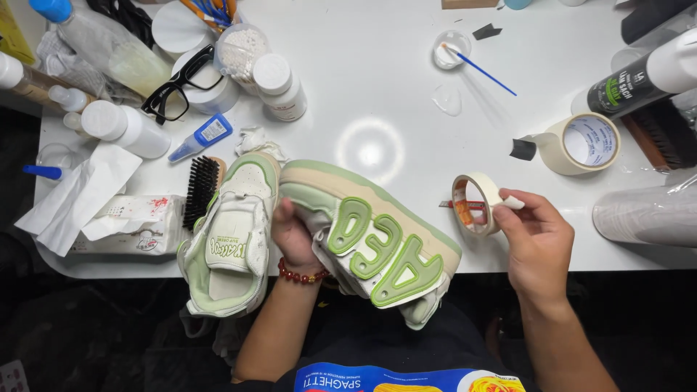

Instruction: The person holds a sneaker and applies masking tape around the edge where the upper meets the midsole, pressing the tape down along the sole line. They then use a utility knife to trim excess tape and continue taping around the shoe.

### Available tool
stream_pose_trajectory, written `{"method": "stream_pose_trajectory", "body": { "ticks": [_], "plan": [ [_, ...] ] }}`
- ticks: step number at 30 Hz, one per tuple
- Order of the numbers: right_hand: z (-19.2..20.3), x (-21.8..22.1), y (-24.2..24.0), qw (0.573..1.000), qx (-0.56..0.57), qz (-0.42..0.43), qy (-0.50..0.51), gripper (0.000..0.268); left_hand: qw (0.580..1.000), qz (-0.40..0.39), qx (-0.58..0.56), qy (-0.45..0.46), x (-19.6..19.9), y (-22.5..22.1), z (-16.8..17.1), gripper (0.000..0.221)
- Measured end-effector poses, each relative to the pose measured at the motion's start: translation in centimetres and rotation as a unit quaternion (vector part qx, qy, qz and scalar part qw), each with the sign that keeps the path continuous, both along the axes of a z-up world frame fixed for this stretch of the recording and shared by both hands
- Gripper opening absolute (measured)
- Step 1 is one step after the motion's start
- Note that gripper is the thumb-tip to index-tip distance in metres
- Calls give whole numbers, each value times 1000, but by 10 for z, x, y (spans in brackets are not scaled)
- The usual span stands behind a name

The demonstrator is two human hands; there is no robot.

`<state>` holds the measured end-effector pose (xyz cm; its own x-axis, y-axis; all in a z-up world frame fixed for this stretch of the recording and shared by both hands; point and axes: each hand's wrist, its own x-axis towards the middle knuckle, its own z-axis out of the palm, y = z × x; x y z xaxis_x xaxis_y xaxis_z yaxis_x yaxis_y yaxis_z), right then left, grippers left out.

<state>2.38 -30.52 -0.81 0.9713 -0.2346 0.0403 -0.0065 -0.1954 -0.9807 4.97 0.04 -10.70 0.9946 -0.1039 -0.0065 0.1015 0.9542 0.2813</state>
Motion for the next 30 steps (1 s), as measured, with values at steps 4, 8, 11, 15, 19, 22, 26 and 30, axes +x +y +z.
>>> {"method": "stream_pose_trajectory", "body": {
  "ticks": [4,8,11,15,19,22,26,30],
  "plan": [
    [-15,-9,2,971,234,-37,-2,29,994,79,-23,-75,-5,-15,46,62],
    [-1,1,40,951,300,-69,-2,19,976,149,9,-156,-23,-28,67,60],
    [7,13,51,947,306,-94,29,16,969,154,69,-181,-44,-31,80,67],
    [-4,44,23,943,321,-83,16,17,977,-37,82,-192,-59,-18,127,80],
    [9,74,18,964,262,-36,-7,16,957,-195,172,-132,-66,-14,111,85],
    [27,85,38,963,262,51,-45,14,897,-262,322,-154,-60,-20,111,102],
    [35,90,62,961,211,167,-55,11,888,-218,386,-120,-42,-36,107,112],
    [63,105,66,953,192,175,-157,9,909,-130,388,-80,-17,-29,123,111]
  ]
}}
